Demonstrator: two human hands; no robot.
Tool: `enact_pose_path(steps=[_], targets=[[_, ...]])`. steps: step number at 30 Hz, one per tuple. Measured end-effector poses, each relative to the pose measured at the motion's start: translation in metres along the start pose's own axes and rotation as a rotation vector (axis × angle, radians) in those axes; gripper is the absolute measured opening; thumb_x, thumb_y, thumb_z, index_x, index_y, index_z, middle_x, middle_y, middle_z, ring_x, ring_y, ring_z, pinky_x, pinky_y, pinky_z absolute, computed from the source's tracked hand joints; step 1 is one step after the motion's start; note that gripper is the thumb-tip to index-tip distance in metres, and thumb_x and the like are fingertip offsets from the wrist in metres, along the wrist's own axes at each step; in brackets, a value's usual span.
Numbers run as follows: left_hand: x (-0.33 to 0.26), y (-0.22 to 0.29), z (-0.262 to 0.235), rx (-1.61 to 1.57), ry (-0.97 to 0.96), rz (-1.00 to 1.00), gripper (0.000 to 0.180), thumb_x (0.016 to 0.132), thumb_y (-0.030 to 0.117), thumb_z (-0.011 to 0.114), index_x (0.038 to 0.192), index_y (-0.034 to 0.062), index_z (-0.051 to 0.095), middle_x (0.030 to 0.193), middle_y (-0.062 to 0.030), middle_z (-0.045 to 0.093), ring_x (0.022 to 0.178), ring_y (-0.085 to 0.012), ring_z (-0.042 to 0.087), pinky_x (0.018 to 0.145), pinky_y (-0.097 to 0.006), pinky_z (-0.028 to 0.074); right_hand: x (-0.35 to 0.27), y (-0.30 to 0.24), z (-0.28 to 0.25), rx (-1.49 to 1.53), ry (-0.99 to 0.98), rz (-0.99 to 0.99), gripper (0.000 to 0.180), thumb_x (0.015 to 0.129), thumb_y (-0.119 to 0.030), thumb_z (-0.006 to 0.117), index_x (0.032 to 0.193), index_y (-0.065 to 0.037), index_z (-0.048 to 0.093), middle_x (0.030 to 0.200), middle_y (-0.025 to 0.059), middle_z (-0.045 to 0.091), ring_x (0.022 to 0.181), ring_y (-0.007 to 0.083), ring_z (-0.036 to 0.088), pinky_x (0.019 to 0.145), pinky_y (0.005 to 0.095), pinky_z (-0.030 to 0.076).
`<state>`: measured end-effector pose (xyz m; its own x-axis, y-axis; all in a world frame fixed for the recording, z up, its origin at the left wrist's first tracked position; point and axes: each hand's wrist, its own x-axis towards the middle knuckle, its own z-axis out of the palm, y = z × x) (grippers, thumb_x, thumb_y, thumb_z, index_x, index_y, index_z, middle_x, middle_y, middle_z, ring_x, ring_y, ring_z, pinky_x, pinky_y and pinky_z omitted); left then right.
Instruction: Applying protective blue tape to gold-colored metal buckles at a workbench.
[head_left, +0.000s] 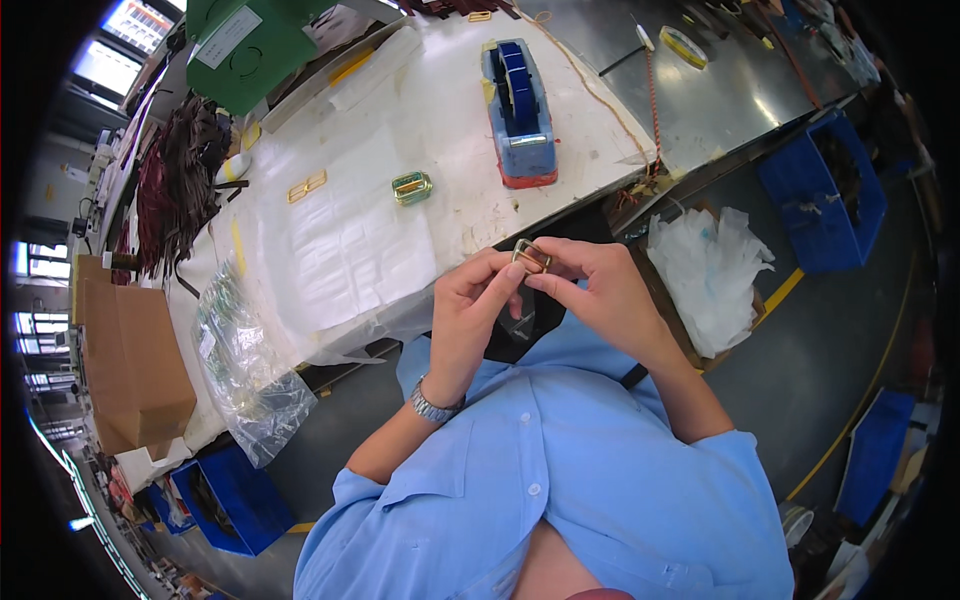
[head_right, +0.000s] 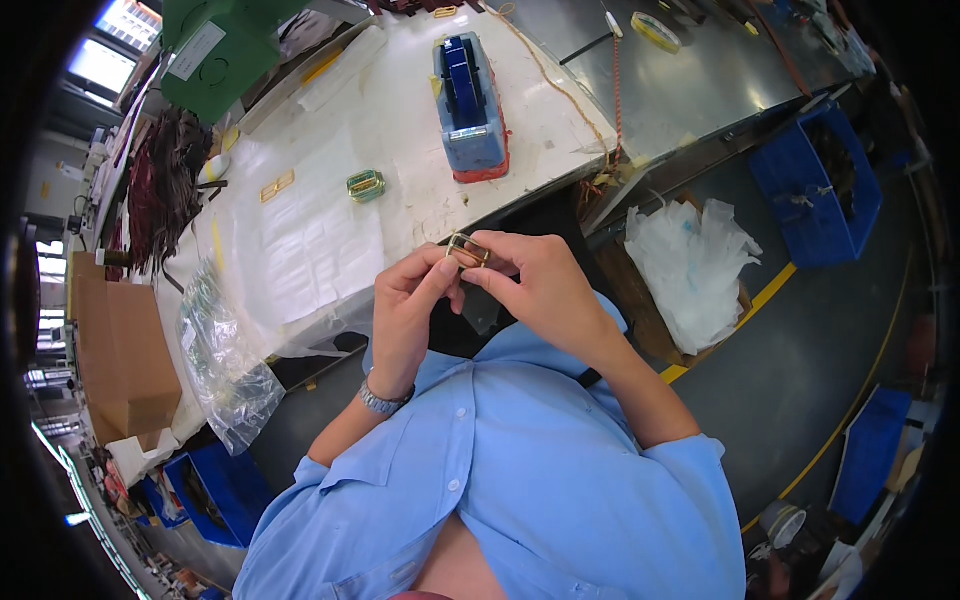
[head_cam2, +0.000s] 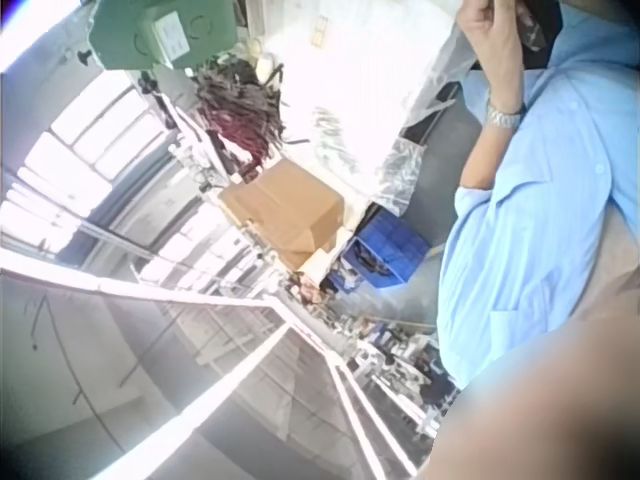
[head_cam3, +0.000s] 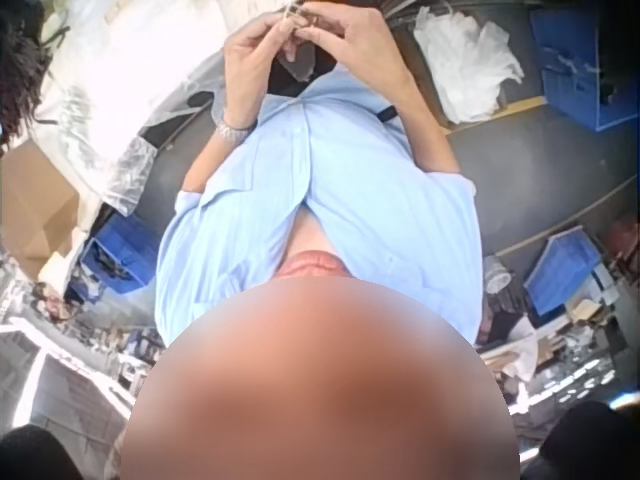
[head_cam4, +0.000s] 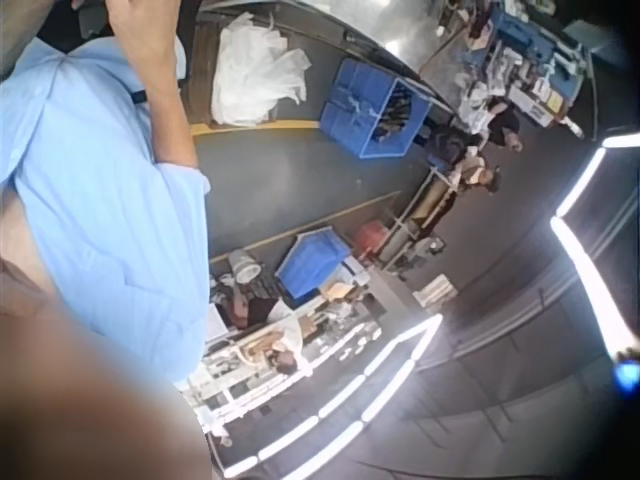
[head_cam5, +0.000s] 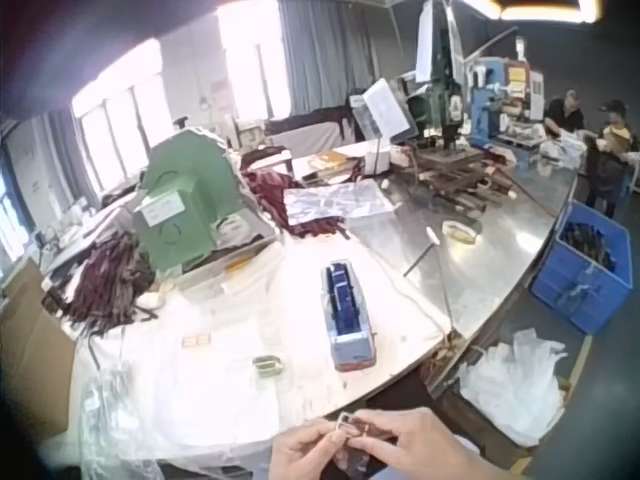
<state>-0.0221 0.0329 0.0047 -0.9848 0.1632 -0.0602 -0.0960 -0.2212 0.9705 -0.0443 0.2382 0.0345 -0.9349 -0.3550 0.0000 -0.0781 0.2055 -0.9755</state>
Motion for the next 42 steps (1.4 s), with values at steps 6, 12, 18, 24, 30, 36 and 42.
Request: enact_pose_path(steps=[6,12,18,24,30,36,42], targets=[[-0.013,0.029,-0.019,0.791,0.023,0.345,0.034,0.093,0.001,0.079,0.126,0.0026,0.073,0.115,-0.011,0.073,0.092,-0.0203,0.071,0.079,-0.032,0.059,0.002,0.006,0.01,-0.357,-0.134,-0.118,0.036,0.096,-0.005,0.078,0.131,0.001,0.07,0.104,0.0175,0.078,0.09,0.0293,0.078,0.079,0.0352,0.06],[0.002,0.054,-0.047,1.122,-0.167,0.597,0.044,0.086,0.005,0.084,0.128,0.003,0.071,0.122,-0.0149,0.074,0.101,-0.0361,0.073,0.086,-0.043,0.061,0.029,0.003,0.027,-0.402,-0.167,-0.316,0.028,0.097,-0.007,0.074,0.123,0.002,0.066,0.099,0.022,0.075,0.089,0.0426,0.073,0.077,0.0454,0.059],[0.036,0.066,-0.077,1.289,-0.023,0.802,0.035,0.088,0.009,0.083,0.122,0.0042,0.074,0.117,-0.0137,0.076,0.099,-0.0342,0.073,0.084,-0.043,0.06,0.074,0.006,0.046,-0.177,-0.049,-0.283,0.044,0.097,-0.006,0.077,0.137,0.005,0.062,0.115,0.0237,0.077,0.099,0.0374,0.078,0.084,0.0404,0.062],[0.079,0.068,-0.119,1.408,0.117,0.891,0.03,0.087,0.009,0.083,0.116,0.0051,0.075,0.113,-0.0116,0.077,0.101,-0.0329,0.072,0.088,-0.044,0.058,0.088,0.008,0.047,-0.111,-0.051,-0.153,0.058,0.1,-0.005,0.075,0.152,0.004,0.053,0.131,0.0196,0.075,0.107,0.0252,0.078,0.096,0.0357,0.061],[0.084,0.046,-0.134,1.367,0.119,0.794,0.03,0.088,0.009,0.083,0.117,0.0042,0.075,0.117,-0.0128,0.077,0.106,-0.0333,0.074,0.09,-0.043,0.059,0.07,0.026,0.045,-0.034,-0.008,-0.122,0.05,0.101,-0.008,0.073,0.146,0.007,0.057,0.124,0.0198,0.077,0.104,0.0273,0.079,0.095,0.0363,0.061],[0.079,0.047,-0.132,1.317,0.175,0.713,0.035,0.089,0.01,0.085,0.122,0.0058,0.076,0.123,-0.0136,0.078,0.112,-0.0341,0.075,0.093,-0.042,0.061,0.059,0.025,0.039,0.02,0.028,-0.095,0.044,0.102,-0.007,0.072,0.142,0.007,0.063,0.122,0.0171,0.079,0.105,0.0245,0.079,0.096,0.0346,0.061],[0.074,0.054,-0.135,1.324,0.192,0.714,0.032,0.091,0.011,0.084,0.121,0.0066,0.076,0.123,-0.0147,0.077,0.111,-0.0348,0.075,0.092,-0.042,0.061,0.053,0.018,0.034,0.046,0.025,-0.082,0.037,0.101,-0.005,0.073,0.136,0.006,0.068,0.119,0.0168,0.08,0.102,0.0221,0.08,0.094,0.033,0.062]])
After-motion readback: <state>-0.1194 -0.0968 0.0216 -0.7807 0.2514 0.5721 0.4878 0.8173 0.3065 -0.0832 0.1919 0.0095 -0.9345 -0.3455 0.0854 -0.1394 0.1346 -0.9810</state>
